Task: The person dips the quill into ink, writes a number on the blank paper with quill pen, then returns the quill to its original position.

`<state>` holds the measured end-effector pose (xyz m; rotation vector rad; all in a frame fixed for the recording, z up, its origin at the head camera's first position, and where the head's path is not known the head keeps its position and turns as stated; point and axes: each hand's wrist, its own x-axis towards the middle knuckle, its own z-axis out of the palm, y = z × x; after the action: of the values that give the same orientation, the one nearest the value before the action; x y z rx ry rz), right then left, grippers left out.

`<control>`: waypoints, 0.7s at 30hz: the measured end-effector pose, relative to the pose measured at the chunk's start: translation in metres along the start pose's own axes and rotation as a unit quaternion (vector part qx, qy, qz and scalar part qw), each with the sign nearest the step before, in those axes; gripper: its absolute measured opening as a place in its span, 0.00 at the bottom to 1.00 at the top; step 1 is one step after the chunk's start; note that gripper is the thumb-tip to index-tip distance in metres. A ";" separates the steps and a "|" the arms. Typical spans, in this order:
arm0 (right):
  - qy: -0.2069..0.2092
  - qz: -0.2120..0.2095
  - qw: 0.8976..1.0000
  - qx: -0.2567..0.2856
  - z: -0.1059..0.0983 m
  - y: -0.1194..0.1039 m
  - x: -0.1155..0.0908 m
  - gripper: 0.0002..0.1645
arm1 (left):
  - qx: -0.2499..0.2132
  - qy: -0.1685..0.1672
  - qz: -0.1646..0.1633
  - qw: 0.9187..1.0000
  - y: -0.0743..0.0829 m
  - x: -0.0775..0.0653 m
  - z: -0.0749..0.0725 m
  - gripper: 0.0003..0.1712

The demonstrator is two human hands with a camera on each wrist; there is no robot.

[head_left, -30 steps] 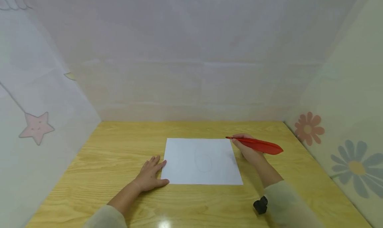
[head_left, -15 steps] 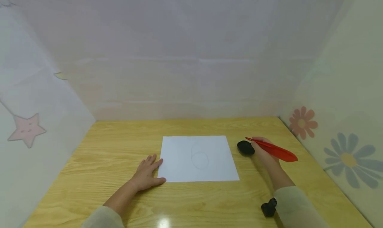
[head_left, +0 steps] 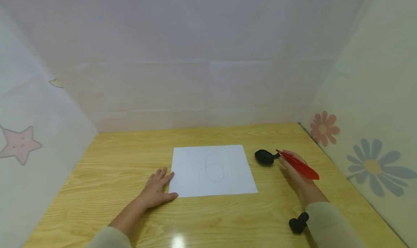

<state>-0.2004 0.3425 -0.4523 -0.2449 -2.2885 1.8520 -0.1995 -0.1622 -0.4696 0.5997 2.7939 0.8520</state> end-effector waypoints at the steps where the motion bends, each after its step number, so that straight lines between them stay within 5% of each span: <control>1: -0.002 -0.024 0.999 -0.024 0.000 0.001 -0.001 0.23 | 0.000 0.001 0.000 1.000 0.000 0.000 -0.001 0.47; 7: -0.017 -0.085 0.991 -0.102 0.003 -0.005 -0.005 0.27 | 0.002 0.001 -0.001 1.000 0.001 -0.001 -0.003 0.47; 11: -0.011 -0.123 0.975 -0.186 0.004 -0.010 -0.005 0.23 | -0.001 -0.001 -0.002 1.000 0.000 -0.001 -0.002 0.47; 17: -0.013 -0.122 0.952 -0.282 0.003 -0.016 -0.005 0.23 | -0.006 -0.003 -0.002 1.000 0.000 -0.002 -0.001 0.47; 21: -0.012 -0.135 0.949 -0.285 -0.001 -0.014 -0.003 0.20 | -0.005 -0.003 0.000 1.000 0.000 -0.002 0.000 0.47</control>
<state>-0.1976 0.3402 -0.4388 0.0200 -2.6631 1.0420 -0.1981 -0.1630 -0.4697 0.6005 2.7829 0.8630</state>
